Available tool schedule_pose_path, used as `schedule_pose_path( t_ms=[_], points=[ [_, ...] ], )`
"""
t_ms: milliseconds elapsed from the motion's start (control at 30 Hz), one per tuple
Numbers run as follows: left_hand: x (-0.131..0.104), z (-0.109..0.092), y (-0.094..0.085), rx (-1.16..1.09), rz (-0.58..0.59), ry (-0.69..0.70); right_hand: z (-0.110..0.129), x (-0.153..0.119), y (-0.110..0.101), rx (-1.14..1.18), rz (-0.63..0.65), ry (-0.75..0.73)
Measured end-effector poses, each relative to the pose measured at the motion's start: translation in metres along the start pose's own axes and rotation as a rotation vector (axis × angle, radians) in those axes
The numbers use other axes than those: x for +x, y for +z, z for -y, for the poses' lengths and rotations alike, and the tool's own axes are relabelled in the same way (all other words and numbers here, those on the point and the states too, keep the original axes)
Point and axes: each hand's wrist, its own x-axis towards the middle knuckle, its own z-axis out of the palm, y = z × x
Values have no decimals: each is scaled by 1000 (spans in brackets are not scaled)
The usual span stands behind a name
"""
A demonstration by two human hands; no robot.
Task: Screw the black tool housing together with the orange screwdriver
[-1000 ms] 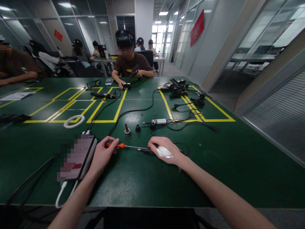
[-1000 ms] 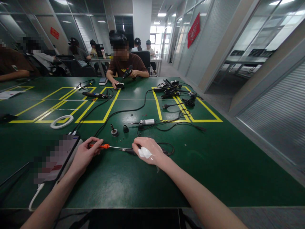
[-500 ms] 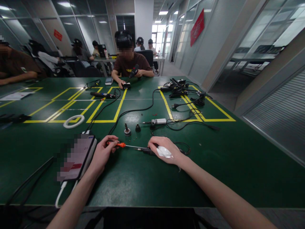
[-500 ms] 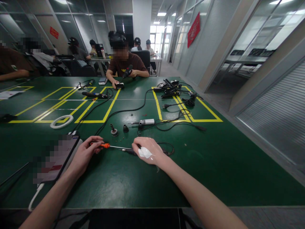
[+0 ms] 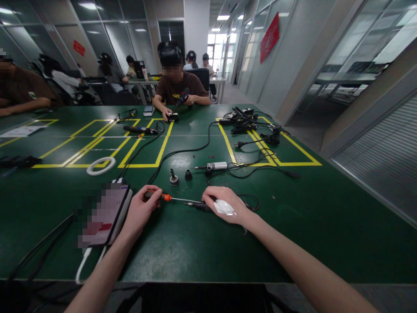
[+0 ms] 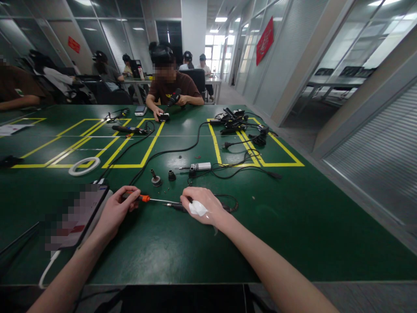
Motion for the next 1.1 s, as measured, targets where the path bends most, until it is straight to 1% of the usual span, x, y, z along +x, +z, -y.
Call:
schedule_pose_path(
  t_ms=[133,300,467,633,733,1100],
  points=[
    [1,2,0,27,0,5,1,0,0,-5,5,10],
    [-1,-1,0,72,-6,4,1,0,-1,-16,12,14],
    [-2,-4,-1,117,-43,46,1,0,0,-11,6,13],
    [-1,-3,-2,19,19,6,0,-1,0,2,-2,7],
    [-2,-3,-2,-32,36,7,1,-1,0,4,-8,11],
    [-2,-4,-2,-16,61,18,2,0,-1,10,7,18]
  ],
)
